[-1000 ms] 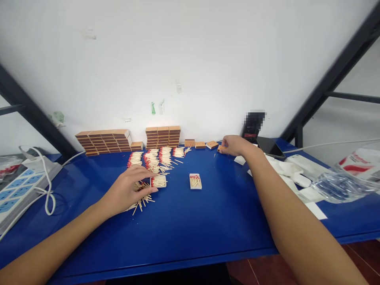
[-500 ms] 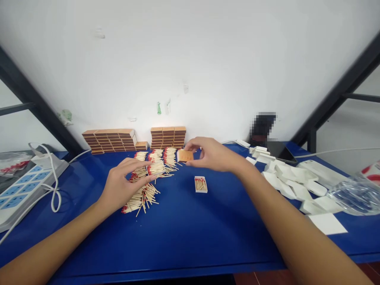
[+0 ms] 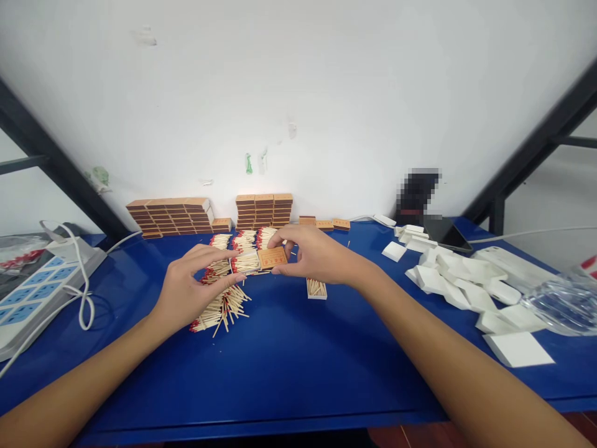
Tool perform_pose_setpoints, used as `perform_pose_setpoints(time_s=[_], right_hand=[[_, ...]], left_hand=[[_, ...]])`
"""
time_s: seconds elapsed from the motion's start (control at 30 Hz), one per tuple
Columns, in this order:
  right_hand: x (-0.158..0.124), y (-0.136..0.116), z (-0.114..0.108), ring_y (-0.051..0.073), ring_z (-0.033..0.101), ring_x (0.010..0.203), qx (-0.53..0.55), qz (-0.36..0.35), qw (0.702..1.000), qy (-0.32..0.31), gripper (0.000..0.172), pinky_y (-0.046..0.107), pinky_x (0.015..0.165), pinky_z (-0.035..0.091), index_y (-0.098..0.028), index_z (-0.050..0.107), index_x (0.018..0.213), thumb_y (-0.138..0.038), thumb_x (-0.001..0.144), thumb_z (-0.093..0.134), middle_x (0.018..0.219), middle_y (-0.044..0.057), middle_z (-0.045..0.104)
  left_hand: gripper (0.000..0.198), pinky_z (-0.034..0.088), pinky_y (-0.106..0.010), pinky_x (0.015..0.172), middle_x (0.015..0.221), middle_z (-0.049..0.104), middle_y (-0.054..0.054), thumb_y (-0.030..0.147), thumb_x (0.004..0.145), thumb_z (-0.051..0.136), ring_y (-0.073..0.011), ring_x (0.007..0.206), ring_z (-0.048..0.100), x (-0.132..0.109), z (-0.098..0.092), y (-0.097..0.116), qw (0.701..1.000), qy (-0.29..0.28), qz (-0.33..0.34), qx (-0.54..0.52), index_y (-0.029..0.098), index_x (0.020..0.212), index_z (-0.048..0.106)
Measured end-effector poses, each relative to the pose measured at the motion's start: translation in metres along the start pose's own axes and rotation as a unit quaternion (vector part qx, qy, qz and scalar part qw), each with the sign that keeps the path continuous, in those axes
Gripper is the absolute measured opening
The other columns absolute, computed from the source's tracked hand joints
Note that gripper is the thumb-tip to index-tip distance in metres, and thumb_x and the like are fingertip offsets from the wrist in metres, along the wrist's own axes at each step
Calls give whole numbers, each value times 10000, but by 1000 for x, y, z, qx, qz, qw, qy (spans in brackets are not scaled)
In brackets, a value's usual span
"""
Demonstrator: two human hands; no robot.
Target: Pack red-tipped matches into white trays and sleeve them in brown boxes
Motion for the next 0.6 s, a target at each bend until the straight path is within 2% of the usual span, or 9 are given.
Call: perform_pose_setpoints(time_s=[0.2,0.33,0.43,0.6], right_hand=[[0,-2,0,176,636,799,4,-3,1000,17,324,323,686,503,-215,703,1085,-422,844,768,1023,54,722],[0,-2,-5,169,627,762,15,-8,997,82,331,328,671,505,-211,700,1066,-449,844,761,1027,62,722],[0,-1,-5,166,622,762,26,-9,992,124,338,328,661,506,-208,683,1090,-441,855,750,1048,69,710],[1,-4,2,167,621,772,18,-26,993,110,320,338,685,508,-224,676,1114,-414,866,745,1035,59,702]], left_hand=[[326,549,-400,954,1053,797,-43,383,822,863,-228,982,702,-1,-2,-5,999,16,-30,1,242,1107,793],[326,566,-377,900,1010,791,-48,414,818,858,-218,917,704,-2,-3,-12,997,35,-74,-3,231,1083,804],[322,568,-377,890,989,788,-47,428,815,857,-214,891,702,-2,-4,-13,996,40,-83,-6,229,1064,809],[324,571,-352,859,974,781,-42,425,810,860,-204,874,697,-1,-2,-11,996,35,-83,-10,232,1066,811]])
Point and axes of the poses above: each hand's wrist, its own x-axis towards the middle knuckle, its own z-axis out of the palm, y = z × x, the point moved 8 cm from there along x, towards the middle knuckle
